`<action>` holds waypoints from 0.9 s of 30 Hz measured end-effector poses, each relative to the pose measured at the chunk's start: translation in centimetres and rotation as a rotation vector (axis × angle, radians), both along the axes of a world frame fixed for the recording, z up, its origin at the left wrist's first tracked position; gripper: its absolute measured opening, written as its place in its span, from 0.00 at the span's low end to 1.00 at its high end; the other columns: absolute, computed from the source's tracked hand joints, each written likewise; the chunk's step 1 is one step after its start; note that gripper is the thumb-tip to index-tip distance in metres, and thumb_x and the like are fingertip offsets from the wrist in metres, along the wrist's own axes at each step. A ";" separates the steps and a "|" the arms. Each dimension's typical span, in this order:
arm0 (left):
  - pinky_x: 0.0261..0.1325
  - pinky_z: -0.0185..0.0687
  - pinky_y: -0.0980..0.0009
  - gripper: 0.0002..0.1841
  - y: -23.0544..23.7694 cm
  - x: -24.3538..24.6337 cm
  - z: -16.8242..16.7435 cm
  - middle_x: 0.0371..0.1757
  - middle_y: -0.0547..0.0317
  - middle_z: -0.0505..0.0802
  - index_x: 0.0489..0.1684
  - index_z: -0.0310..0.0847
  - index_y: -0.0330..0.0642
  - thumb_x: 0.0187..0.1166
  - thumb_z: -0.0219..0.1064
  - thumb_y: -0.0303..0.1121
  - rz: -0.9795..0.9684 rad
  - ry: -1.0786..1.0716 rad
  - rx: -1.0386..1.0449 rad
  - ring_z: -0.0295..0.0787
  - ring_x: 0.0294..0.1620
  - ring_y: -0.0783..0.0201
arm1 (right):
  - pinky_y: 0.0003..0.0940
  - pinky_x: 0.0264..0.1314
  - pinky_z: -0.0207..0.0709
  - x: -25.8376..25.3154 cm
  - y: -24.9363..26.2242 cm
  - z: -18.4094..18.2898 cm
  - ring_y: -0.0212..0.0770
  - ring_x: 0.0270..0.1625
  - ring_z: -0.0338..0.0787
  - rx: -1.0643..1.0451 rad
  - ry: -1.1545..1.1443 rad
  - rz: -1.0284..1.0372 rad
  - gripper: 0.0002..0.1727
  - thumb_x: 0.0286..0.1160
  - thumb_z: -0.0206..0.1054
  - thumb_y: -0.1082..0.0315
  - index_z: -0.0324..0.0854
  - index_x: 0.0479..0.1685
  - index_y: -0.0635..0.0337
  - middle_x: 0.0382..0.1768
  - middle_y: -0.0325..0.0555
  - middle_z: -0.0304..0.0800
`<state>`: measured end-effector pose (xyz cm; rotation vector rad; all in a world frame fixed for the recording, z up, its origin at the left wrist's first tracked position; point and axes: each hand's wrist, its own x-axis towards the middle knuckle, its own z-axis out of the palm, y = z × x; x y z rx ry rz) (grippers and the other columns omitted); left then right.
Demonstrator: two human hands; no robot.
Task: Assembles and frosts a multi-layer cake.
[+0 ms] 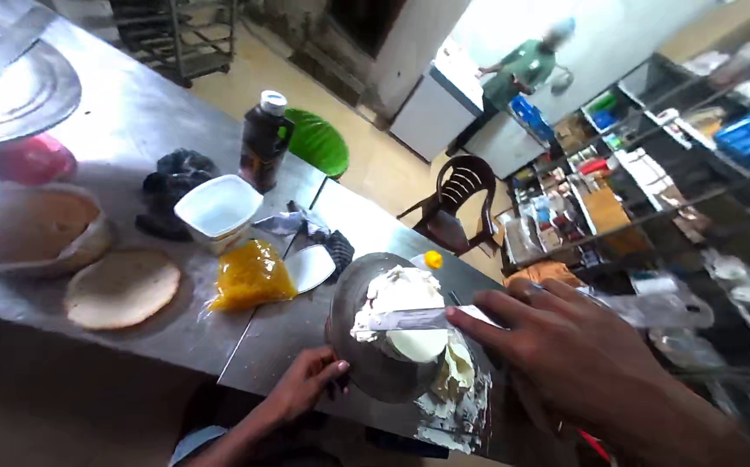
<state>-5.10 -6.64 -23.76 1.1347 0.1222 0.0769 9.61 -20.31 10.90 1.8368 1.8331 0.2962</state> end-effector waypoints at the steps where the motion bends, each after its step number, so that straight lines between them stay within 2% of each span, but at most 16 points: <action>1: 0.41 0.92 0.66 0.12 -0.1 0.0 0.1 0.38 0.58 0.95 0.43 0.83 0.36 0.88 0.60 0.37 -0.019 0.002 -0.006 0.94 0.35 0.64 | 0.51 0.37 0.80 -1.0 2.6 0.1 0.53 0.41 0.88 -0.075 -0.059 0.036 0.19 0.69 0.70 0.69 0.89 0.59 0.39 0.41 0.45 0.89; 4: 0.42 0.93 0.65 0.12 0.1 0.0 0.1 0.39 0.57 0.96 0.46 0.85 0.36 0.87 0.62 0.37 -0.025 -0.006 -0.016 0.95 0.36 0.64 | 0.53 0.42 0.83 -2.6 8.1 -0.8 0.55 0.44 0.90 -0.245 -0.140 0.034 0.08 0.67 0.71 0.73 0.91 0.42 0.51 0.37 0.48 0.90; 5: 0.43 0.93 0.66 0.12 0.2 -0.1 0.1 0.38 0.58 0.96 0.46 0.84 0.36 0.87 0.63 0.37 -0.010 -0.004 -0.015 0.94 0.36 0.65 | 0.52 0.44 0.82 -2.7 9.2 -1.2 0.55 0.45 0.89 -0.327 -0.149 -0.013 0.07 0.69 0.70 0.74 0.90 0.40 0.52 0.38 0.48 0.89; 9: 0.43 0.92 0.67 0.11 0.9 0.2 0.4 0.36 0.60 0.95 0.44 0.85 0.37 0.85 0.66 0.38 0.022 0.009 0.003 0.94 0.34 0.66 | 0.55 0.47 0.82 -2.4 11.1 -2.2 0.58 0.49 0.89 -0.547 -0.143 -0.171 0.11 0.76 0.63 0.73 0.88 0.49 0.53 0.45 0.52 0.89; 12: 0.43 0.92 0.68 0.11 0.9 0.3 0.4 0.35 0.60 0.95 0.44 0.85 0.37 0.85 0.66 0.38 0.010 0.010 0.008 0.93 0.33 0.67 | 0.52 0.42 0.82 -2.3 10.6 -2.4 0.56 0.46 0.89 -0.561 -0.150 -0.109 0.14 0.75 0.62 0.75 0.88 0.53 0.52 0.44 0.51 0.88; 15: 0.43 0.92 0.68 0.12 0.8 0.2 0.3 0.35 0.60 0.95 0.44 0.84 0.38 0.85 0.66 0.39 -0.017 0.022 -0.016 0.94 0.34 0.66 | 0.49 0.41 0.82 -1.1 10.8 -2.4 0.54 0.47 0.89 -0.537 -0.163 -0.093 0.11 0.75 0.65 0.71 0.89 0.50 0.50 0.46 0.48 0.89; 18: 0.43 0.91 0.68 0.13 1.2 0.2 0.4 0.35 0.60 0.95 0.44 0.85 0.37 0.85 0.66 0.40 -0.040 0.037 0.024 0.93 0.33 0.67 | 0.49 0.32 0.81 -0.8 10.6 -2.3 0.55 0.42 0.89 -0.600 -0.094 -0.128 0.14 0.74 0.64 0.68 0.89 0.55 0.47 0.45 0.49 0.88; 19: 0.44 0.91 0.66 0.14 1.2 0.2 0.4 0.36 0.59 0.95 0.44 0.85 0.37 0.85 0.65 0.40 -0.051 0.042 0.032 0.93 0.34 0.67 | 0.49 0.32 0.81 -0.9 10.4 -2.4 0.55 0.42 0.89 -0.599 -0.092 -0.100 0.15 0.73 0.64 0.69 0.89 0.55 0.47 0.45 0.49 0.88; 22: 0.45 0.92 0.65 0.14 0.8 0.4 0.2 0.37 0.58 0.95 0.46 0.84 0.35 0.86 0.65 0.40 -0.083 0.024 0.036 0.94 0.35 0.66 | 0.50 0.41 0.82 -0.6 11.3 -2.3 0.54 0.47 0.89 -0.523 -0.138 0.001 0.12 0.70 0.69 0.72 0.91 0.49 0.49 0.45 0.46 0.89; 24: 0.45 0.93 0.65 0.13 0.4 0.4 -0.1 0.38 0.57 0.96 0.46 0.85 0.35 0.86 0.65 0.39 -0.092 -0.005 0.024 0.95 0.35 0.65 | 0.49 0.42 0.82 0.7 12.2 -2.4 0.52 0.48 0.89 -0.477 -0.160 0.052 0.09 0.66 0.72 0.70 0.91 0.43 0.48 0.44 0.45 0.90; 27: 0.46 0.93 0.66 0.13 -0.2 0.4 -0.1 0.37 0.58 0.96 0.45 0.86 0.36 0.85 0.66 0.39 -0.100 -0.005 0.020 0.95 0.35 0.66 | 0.46 0.38 0.80 1.6 13.2 -2.3 0.49 0.43 0.89 -0.529 -0.196 -0.033 0.07 0.69 0.69 0.65 0.90 0.43 0.46 0.41 0.42 0.89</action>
